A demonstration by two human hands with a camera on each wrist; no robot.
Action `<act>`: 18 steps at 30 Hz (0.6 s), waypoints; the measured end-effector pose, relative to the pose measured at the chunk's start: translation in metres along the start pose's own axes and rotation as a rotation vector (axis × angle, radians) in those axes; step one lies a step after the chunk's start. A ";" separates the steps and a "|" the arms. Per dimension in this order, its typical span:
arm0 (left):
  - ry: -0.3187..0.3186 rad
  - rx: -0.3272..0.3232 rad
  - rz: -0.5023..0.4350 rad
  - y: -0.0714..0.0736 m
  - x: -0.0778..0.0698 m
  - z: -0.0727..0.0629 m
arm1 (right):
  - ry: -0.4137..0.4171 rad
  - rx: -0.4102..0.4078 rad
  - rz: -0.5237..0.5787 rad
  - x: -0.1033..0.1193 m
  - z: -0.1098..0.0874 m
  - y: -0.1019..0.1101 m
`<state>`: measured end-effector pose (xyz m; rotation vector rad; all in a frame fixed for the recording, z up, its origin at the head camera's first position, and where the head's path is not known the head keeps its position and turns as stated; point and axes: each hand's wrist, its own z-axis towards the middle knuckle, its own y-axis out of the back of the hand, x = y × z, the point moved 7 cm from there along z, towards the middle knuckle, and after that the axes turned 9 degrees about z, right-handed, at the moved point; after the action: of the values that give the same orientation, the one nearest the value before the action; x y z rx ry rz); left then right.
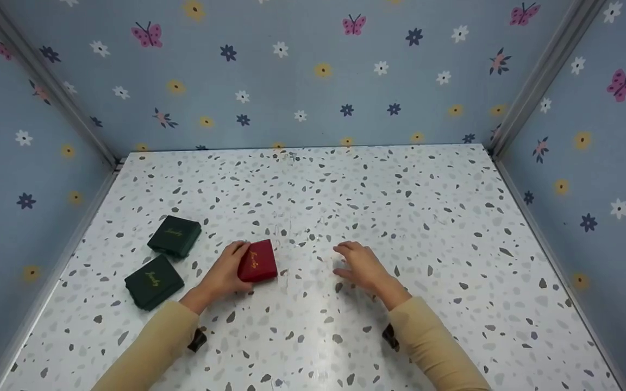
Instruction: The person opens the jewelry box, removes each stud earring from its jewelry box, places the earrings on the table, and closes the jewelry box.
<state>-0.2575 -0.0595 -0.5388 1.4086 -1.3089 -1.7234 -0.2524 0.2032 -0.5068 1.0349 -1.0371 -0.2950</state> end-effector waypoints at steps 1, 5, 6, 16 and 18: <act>0.012 -0.004 0.001 0.001 0.003 0.001 | -0.003 -0.006 0.000 -0.001 0.000 0.001; 0.082 -0.002 -0.011 0.004 0.014 0.005 | -0.015 -0.018 0.000 -0.005 0.003 0.004; 0.095 -0.006 -0.014 0.005 0.016 0.006 | -0.021 -0.017 -0.002 -0.006 0.003 0.005; 0.162 -0.051 -0.020 0.014 0.038 0.013 | -0.118 -0.031 -0.009 -0.021 0.011 0.009; 0.172 -0.056 -0.015 0.016 0.042 0.014 | -0.131 -0.041 -0.007 -0.023 0.013 0.009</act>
<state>-0.2856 -0.0974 -0.5416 1.5015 -1.1519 -1.5966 -0.2773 0.2157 -0.5107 0.9933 -1.1404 -0.3925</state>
